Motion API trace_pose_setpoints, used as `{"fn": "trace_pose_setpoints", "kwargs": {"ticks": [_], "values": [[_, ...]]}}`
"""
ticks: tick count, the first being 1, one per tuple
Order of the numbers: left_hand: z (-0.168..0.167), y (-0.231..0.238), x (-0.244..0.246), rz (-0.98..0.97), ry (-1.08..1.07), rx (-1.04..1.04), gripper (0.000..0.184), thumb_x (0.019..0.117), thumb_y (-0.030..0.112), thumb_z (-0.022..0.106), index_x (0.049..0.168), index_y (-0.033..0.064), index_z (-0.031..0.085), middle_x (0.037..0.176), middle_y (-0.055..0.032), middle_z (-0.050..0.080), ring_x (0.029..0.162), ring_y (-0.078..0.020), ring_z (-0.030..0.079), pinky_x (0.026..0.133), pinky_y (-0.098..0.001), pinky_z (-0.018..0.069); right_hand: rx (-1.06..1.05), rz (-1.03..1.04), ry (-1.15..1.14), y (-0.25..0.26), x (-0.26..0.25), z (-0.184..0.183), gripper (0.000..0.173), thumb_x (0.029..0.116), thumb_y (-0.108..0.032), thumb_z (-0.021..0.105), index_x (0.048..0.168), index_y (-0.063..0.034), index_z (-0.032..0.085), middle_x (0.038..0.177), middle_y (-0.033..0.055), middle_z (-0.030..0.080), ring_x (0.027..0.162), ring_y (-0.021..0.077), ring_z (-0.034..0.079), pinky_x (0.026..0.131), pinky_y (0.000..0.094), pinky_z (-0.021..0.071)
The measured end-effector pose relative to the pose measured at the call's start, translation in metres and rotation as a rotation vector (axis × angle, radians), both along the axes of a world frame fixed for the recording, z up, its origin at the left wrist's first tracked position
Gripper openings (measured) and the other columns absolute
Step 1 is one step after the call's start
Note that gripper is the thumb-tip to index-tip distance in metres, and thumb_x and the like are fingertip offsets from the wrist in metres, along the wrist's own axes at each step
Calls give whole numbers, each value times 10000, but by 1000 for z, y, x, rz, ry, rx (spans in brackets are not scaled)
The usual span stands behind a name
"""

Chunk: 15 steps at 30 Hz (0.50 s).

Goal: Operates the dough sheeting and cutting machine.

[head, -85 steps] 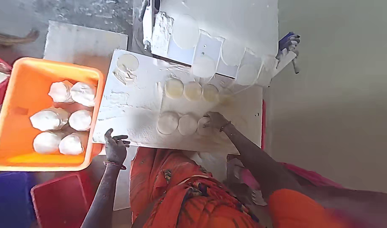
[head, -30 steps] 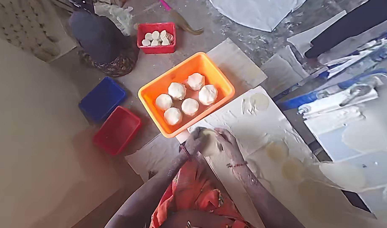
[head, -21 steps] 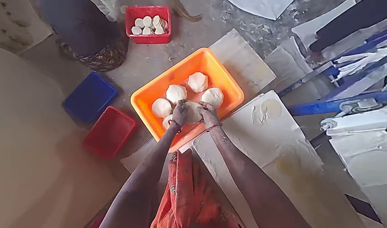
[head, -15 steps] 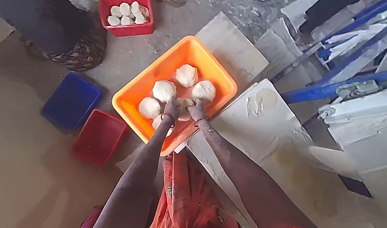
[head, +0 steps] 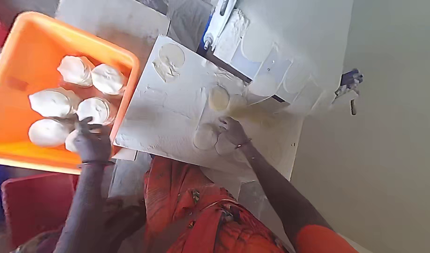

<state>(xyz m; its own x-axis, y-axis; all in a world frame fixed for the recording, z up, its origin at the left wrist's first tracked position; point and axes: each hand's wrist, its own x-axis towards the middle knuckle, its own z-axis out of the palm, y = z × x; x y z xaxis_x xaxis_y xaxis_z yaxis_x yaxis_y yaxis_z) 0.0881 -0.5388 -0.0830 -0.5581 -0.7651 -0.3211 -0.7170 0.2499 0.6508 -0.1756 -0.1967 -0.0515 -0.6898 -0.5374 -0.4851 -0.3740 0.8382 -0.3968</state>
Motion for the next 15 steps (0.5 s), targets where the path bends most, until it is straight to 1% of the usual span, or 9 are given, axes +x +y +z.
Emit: {"fn": "trace_pose_setpoints", "kwargs": {"ticks": [2,4,6,8,9,10,11,13,15], "values": [[4,48,-4,-72,40,91,498,1073,128,453,1530,-33,338,1278,-304,620,998,-435,691,874,-615,555,108,100,-90,45,-17,-12,552,960,-208,709,1455,-28,543,1440,219,573,1324,398,558,1099,589,443],[9,94,-10,-107,43,171,498,1077,56,386,1559,-2,274,1249,-263,641,943,-380,704,837,-568,571,94,268,-81,61,-20,-25,663,879,-247,815,1447,-28,551,1485,214,531,1374,388,510,1124,564,431],[15,130,-12,-140,4,162,553,1043,-32,369,1576,20,233,1231,-241,663,898,-361,720,827,-544,574,106,383,-59,59,-14,-23,695,830,-259,863,1413,-7,582,1409,235,576,1320,396,547,1095,549,452],[15,152,-9,-138,-16,113,648,989,-94,432,1584,45,217,1217,-217,686,854,-364,729,806,-545,575,196,378,-111,51,-13,-18,675,821,-283,870,1376,-25,584,1316,235,628,1228,413,607,1020,598,487],[12,157,-5,-144,-24,83,696,969,-98,468,1592,60,202,1216,-204,688,843,-362,727,797,-549,577,213,379,-139,51,-18,-24,662,796,-309,884,1338,-48,606,1254,230,659,1173,419,635,976,627,503],[10,160,1,-153,-40,46,717,966,-85,486,1599,72,188,1218,-193,691,838,-361,729,790,-553,584,215,399,-167,51,-23,-32,643,770,-342,900,1294,-67,650,1223,217,677,1156,410,642,973,639,501],[10,162,5,-154,-56,16,716,974,-81,478,1604,73,173,1225,-200,684,844,-375,723,791,-562,578,221,439,-190,51,-26,-38,632,759,-375,905,1267,-70,685,1216,209,683,1163,399,640,986,639,492],[17,166,14,-141,-109,-29,703,994,-71,469,1609,56,154,1222,-234,667,909,-422,709,838,-590,559,197,516,-188,50,-23,-40,603,753,-383,908,1232,-73,715,1209,205,691,1167,389,641,994,627,486],[33,169,22,-131,-177,-40,680,1026,-7,481,1615,39,147,1284,-262,640,1070,-453,679,968,-609,515,129,549,-151,56,-11,-31,574,777,-339,895,1209,-15,702,1161,245,691,1126,417,649,979,623,489]]}}
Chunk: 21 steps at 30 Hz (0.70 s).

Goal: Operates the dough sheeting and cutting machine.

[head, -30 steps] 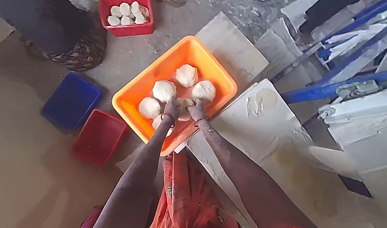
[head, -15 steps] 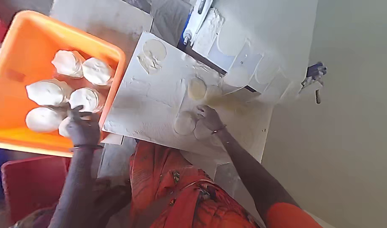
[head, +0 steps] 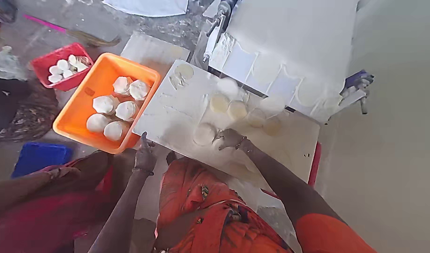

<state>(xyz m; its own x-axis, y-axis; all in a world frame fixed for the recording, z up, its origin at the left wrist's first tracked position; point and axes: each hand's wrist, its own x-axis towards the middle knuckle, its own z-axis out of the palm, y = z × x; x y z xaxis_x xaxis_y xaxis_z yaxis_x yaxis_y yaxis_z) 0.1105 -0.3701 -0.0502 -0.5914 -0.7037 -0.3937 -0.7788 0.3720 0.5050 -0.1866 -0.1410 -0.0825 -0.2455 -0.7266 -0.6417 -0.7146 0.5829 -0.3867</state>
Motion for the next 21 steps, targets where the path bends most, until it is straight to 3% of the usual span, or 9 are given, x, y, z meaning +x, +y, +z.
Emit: {"fn": "trace_pose_setpoints", "kwargs": {"ticks": [1,4,6,8,10,14,17,19,21], "values": [[8,2,4,4,-4,-9,668,1035,31,491,1612,21,153,1297,-275,637,1103,-454,670,992,-605,503,-52,-34,4,6,7,12,550,806,-313,877,1217,1,688,1147,257,692,1114,423,654,980,617,494],[20,11,9,33,86,-47,633,1052,89,496,1595,-28,192,1243,-303,650,1035,-467,687,941,-610,528,-295,-318,22,39,31,47,506,867,-321,817,1227,7,678,1142,225,705,1093,359,674,997,537,507],[21,22,11,31,120,-57,618,1049,66,496,1586,-46,211,1211,-309,664,1011,-478,690,933,-619,524,-394,-448,71,57,45,36,534,880,-310,788,1300,-3,667,1229,206,704,1163,330,672,1060,502,496],[21,32,9,13,91,-35,619,1054,82,507,1589,-28,215,1198,-314,666,1028,-485,688,946,-631,521,-363,-476,89,60,50,15,514,919,-307,744,1339,-24,653,1267,203,692,1200,336,655,1083,512,475],[21,35,5,-22,100,-23,654,1041,81,540,1598,-13,209,1194,-303,672,1017,-482,693,930,-627,529,-415,-505,103,60,48,10,458,922,-295,735,1280,-15,679,1210,204,709,1146,340,677,1039,518,500],[10,28,12,-55,188,-44,705,988,15,581,1591,-27,218,1156,-273,694,930,-456,710,871,-621,548,-787,-701,240,71,60,4,369,817,-227,774,1100,4,729,1030,171,742,950,293,729,875,475,586],[19,26,2,-78,115,31,673,1025,91,559,1596,-8,217,1195,-285,680,1035,-459,696,944,-618,531,-669,-760,220,71,55,-9,392,884,-201,761,1215,4,718,1147,186,738,1083,313,711,1008,484,539],[35,24,0,-57,82,126,609,1046,127,541,1583,10,279,1263,-265,658,1162,-404,660,1049,-554,494,-696,-722,217,53,62,-12,356,879,-147,774,1180,36,721,1113,217,740,1035,344,723,976,515,555],[39,15,-7,7,213,265,503,1050,135,543,1511,-15,411,1265,-244,664,1167,-342,667,1057,-483,504,-778,-647,199,24,70,8,331,861,-123,769,1134,61,726,1039,231,743,941,356,733,889,538,577]]}}
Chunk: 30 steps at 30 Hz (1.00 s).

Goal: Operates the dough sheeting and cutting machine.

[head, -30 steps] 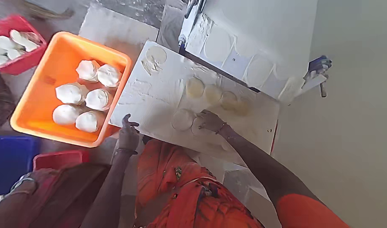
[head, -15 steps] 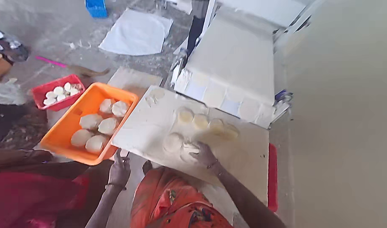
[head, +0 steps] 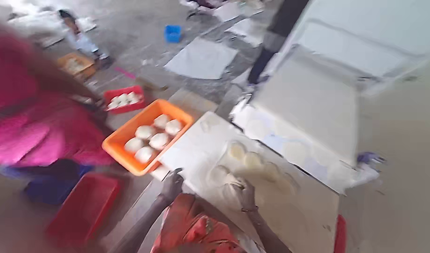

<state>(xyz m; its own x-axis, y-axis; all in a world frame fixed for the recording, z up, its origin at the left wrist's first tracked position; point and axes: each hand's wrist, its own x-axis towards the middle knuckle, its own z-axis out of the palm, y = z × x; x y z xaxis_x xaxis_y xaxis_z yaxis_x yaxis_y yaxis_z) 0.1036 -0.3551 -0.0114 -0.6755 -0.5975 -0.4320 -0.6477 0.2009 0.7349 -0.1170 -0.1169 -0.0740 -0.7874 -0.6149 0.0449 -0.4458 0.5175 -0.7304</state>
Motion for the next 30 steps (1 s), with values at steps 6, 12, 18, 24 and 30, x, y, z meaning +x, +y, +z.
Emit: {"fn": "trace_pose_setpoints", "kwargs": {"ticks": [6,12,18,24,30], "values": [[-30,-35,-19,440,574,833,633,1124,415,177,1338,-52,546,1158,-151,697,1044,-196,685,948,-382,551,-4,251,-314,-145,48,79,323,874,-193,750,1133,1,736,991,121,748,900,168,704,847,381,567],[-46,-103,20,778,656,888,479,1123,349,301,1338,-3,545,1111,-153,693,973,-225,696,847,-428,591,197,371,-656,-290,75,42,259,1039,-182,605,1186,13,692,1039,150,717,915,189,691,844,396,574],[-97,-203,75,747,343,407,412,1029,82,520,1420,-41,480,1230,-241,638,1070,-296,653,937,-481,543,344,437,-651,-407,133,-24,339,1019,-141,609,1321,14,604,1190,245,669,1040,351,663,909,535,534],[-138,-278,69,541,-254,160,477,1002,166,640,1417,-34,517,1316,-324,607,1256,-476,583,1077,-631,435,476,419,-496,-463,156,-69,437,973,-139,666,1359,46,581,1255,275,657,1204,404,627,1044,553,476],[-136,-262,52,344,-533,-51,712,1026,271,616,1512,-125,277,1301,-447,534,1213,-612,545,1004,-720,433,177,487,-370,-383,132,-20,501,972,-135,672,1412,54,525,1330,240,636,1179,327,663,1018,458,538]]}}
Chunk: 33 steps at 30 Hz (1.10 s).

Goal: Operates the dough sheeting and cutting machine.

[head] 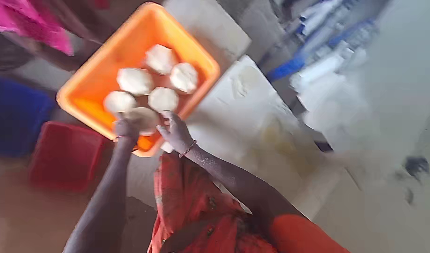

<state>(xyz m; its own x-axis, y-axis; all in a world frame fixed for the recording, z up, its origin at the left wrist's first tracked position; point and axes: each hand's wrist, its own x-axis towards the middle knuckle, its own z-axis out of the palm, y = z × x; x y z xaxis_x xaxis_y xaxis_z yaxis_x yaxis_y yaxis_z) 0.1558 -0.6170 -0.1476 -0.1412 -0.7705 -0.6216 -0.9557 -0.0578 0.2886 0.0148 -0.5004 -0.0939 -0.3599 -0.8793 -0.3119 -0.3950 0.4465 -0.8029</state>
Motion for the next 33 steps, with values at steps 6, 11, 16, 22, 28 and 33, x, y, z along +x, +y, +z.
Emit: {"fn": "trace_pose_setpoints", "kwargs": {"ticks": [6,11,16,22,28,33], "values": [[19,18,0,4,63,-269,808,994,382,646,1531,-91,271,1521,-417,333,1390,-570,400,1096,-694,357,84,-220,363,195,-109,33,371,988,-118,634,1332,20,616,1272,192,672,1183,282,659,1028,430,541],[69,84,-17,-66,214,-264,635,1043,193,564,1535,-84,275,1427,-382,482,1326,-547,487,1102,-661,382,440,100,354,266,-185,21,613,871,-174,807,1415,-14,574,1426,239,573,1332,409,544,1101,553,455],[92,163,-31,-132,275,-315,591,1025,-21,413,1588,-1,233,1419,-298,544,1260,-481,579,1064,-611,447,541,373,339,250,-194,14,576,768,-298,896,1239,-49,677,1204,201,689,1142,388,648,975,614,492],[110,215,-24,-288,278,-335,585,1028,37,512,1552,-72,275,1375,-315,570,1287,-476,558,1115,-569,416,419,556,390,250,-173,16,537,758,-289,887,1184,-15,711,1175,232,689,1137,422,642,965,643,491],[80,267,-49,-108,801,-36,392,1089,169,422,1332,-100,569,1261,-243,660,1154,-276,660,1019,-409,517,-59,-8,296,304,-138,42,425,847,-268,830,1145,13,718,1078,201,735,1021,337,710,944,527,544],[45,305,-113,192,1090,330,552,1128,319,231,1474,-46,457,1469,-208,548,1352,-252,538,1141,-403,419,-31,-225,269,315,-116,-7,424,862,-273,802,1171,6,720,1093,216,737,1046,364,709,964,556,537]]}}
